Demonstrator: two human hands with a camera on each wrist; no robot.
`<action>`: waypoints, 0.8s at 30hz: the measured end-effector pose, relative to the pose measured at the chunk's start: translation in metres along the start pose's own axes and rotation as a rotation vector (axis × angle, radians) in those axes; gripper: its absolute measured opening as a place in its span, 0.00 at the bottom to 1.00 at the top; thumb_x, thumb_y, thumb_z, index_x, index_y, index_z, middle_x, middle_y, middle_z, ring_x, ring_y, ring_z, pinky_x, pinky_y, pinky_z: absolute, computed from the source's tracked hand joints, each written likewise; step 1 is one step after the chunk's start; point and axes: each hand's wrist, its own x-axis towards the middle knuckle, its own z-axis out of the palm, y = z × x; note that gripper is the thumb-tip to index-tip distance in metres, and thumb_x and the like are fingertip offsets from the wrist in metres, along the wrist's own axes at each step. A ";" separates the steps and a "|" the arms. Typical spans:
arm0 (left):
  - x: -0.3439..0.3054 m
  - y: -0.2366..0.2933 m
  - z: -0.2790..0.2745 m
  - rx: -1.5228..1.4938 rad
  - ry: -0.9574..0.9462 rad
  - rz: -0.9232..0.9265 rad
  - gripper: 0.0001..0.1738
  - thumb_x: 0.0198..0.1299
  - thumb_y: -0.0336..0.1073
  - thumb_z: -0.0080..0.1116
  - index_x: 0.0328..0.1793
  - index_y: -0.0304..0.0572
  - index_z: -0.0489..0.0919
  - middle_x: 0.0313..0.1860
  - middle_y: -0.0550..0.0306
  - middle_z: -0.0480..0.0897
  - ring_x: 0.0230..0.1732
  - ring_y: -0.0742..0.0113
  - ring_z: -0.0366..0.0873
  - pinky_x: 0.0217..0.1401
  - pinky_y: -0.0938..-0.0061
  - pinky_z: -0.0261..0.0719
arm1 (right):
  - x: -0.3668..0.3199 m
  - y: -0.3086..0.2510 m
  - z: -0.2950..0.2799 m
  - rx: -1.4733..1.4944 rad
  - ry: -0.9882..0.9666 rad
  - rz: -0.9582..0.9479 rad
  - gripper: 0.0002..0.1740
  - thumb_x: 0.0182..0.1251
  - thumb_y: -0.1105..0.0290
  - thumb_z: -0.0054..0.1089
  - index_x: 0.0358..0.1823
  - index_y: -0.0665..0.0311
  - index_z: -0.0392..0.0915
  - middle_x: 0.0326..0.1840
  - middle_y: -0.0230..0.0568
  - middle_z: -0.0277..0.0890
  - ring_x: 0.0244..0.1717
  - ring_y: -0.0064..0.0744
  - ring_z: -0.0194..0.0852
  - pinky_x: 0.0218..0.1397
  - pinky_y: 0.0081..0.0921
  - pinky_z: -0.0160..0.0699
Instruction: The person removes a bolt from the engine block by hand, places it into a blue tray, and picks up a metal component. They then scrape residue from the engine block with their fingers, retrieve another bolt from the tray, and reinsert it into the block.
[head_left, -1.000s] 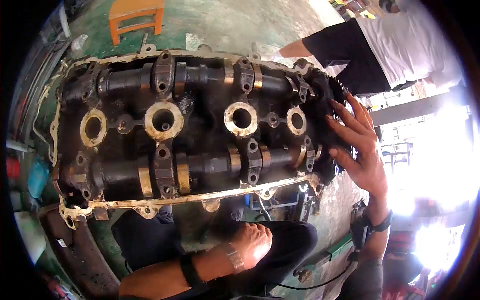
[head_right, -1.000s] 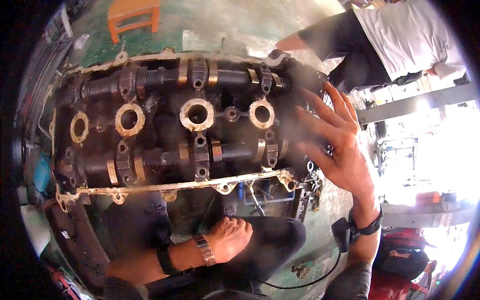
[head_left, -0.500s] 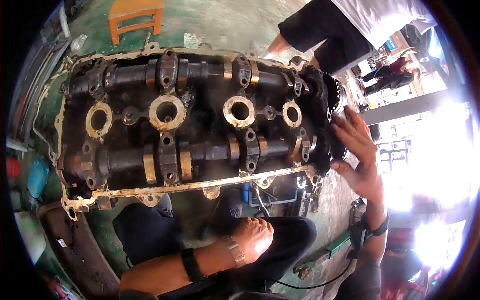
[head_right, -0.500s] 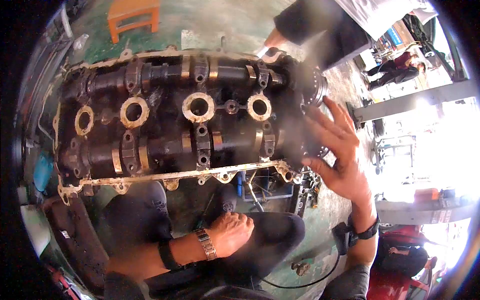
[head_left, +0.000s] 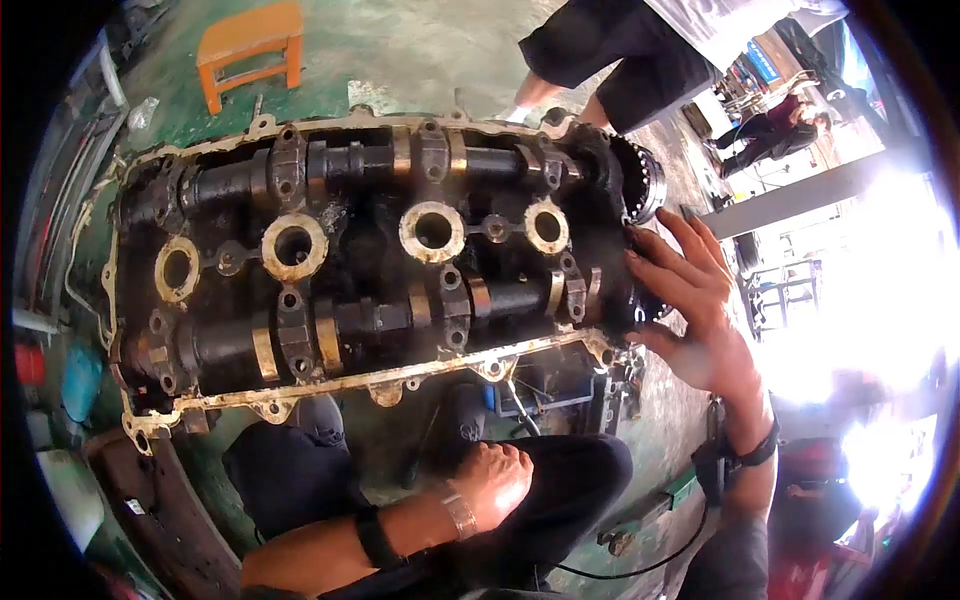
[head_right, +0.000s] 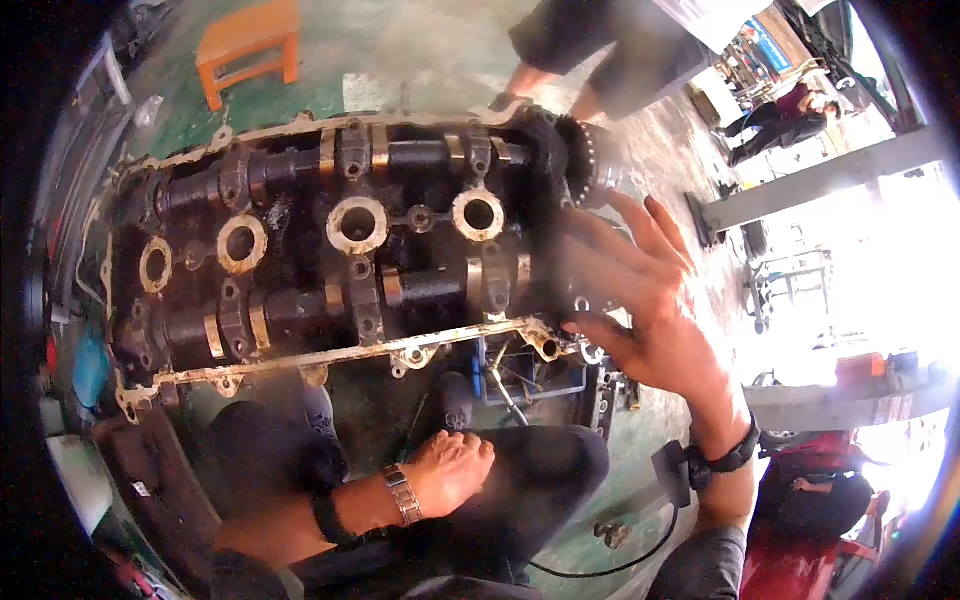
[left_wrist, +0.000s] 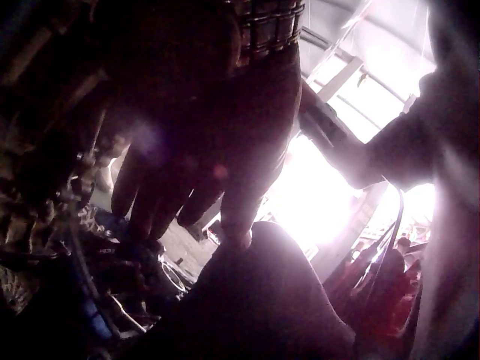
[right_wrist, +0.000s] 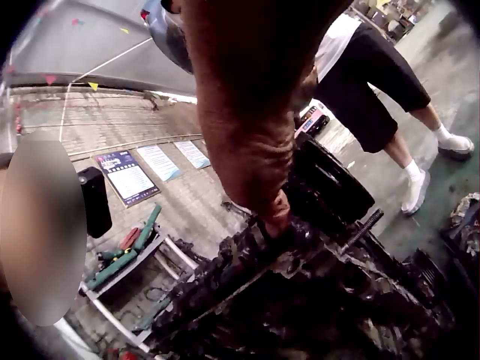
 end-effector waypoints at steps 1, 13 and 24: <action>0.000 0.000 -0.001 -0.012 -0.017 0.000 0.15 0.61 0.37 0.57 0.50 0.34 0.77 0.44 0.44 0.83 0.46 0.53 0.84 0.48 0.59 0.79 | 0.001 -0.003 -0.003 0.007 -0.001 0.010 0.34 0.48 0.66 0.74 0.62 0.59 0.78 0.72 0.45 0.70 0.76 0.61 0.57 0.77 0.62 0.49; -0.003 -0.005 0.009 0.051 0.072 0.075 0.23 0.56 0.40 0.60 0.52 0.29 0.75 0.44 0.43 0.81 0.44 0.49 0.83 0.46 0.59 0.77 | -0.048 -0.014 0.090 0.925 1.063 0.528 0.27 0.79 0.62 0.47 0.72 0.72 0.63 0.72 0.54 0.66 0.68 0.46 0.70 0.75 0.42 0.63; -0.004 -0.005 0.008 -0.022 -0.067 -0.002 0.23 0.54 0.38 0.64 0.53 0.31 0.75 0.44 0.43 0.82 0.46 0.47 0.82 0.47 0.58 0.79 | -0.071 -0.005 0.160 1.211 0.976 0.857 0.20 0.71 0.74 0.60 0.62 0.73 0.75 0.59 0.43 0.79 0.58 0.29 0.76 0.65 0.26 0.72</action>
